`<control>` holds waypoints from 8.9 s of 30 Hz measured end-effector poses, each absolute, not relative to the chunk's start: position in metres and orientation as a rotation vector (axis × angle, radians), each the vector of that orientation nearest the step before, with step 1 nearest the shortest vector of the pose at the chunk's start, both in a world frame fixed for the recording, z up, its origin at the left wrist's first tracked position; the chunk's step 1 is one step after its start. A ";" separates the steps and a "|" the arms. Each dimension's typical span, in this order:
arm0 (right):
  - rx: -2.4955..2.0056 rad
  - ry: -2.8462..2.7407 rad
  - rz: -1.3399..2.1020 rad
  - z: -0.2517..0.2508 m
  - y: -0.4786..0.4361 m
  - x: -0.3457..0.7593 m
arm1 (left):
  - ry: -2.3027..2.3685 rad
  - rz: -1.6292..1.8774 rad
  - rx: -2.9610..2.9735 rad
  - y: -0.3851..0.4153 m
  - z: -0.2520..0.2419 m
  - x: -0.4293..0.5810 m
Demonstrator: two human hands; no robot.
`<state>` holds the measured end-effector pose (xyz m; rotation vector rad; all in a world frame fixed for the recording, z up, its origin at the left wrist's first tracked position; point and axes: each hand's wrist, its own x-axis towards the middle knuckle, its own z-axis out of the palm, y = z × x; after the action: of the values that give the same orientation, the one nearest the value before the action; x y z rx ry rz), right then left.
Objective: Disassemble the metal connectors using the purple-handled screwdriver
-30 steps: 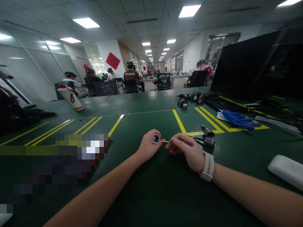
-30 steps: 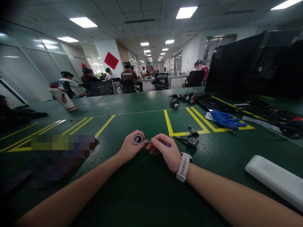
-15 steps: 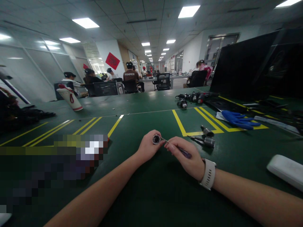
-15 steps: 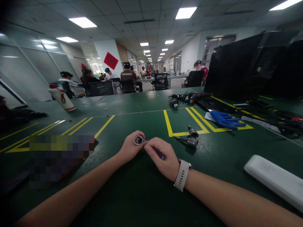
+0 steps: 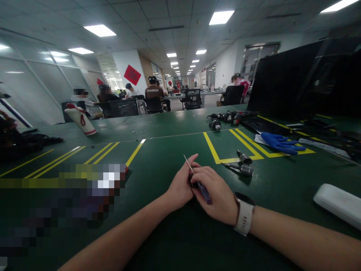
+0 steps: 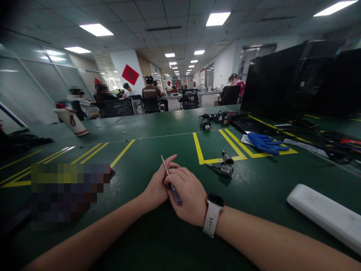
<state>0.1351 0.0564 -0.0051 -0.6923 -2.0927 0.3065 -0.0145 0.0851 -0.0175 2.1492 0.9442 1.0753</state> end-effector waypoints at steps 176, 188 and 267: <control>-0.763 -1.290 1.593 -0.001 0.034 0.137 | 1.432 0.769 2.273 0.051 -0.009 -0.048; -0.843 -1.532 1.299 0.000 0.027 0.137 | 1.472 0.751 2.313 0.050 -0.011 -0.048; -0.742 -1.257 1.497 -0.001 0.032 0.139 | 1.280 0.841 2.180 0.049 -0.001 -0.048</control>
<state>0.1385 0.0319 -0.0012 -0.7418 -1.2571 1.4973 -0.0477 0.0490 -0.0011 2.1795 1.2803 0.8414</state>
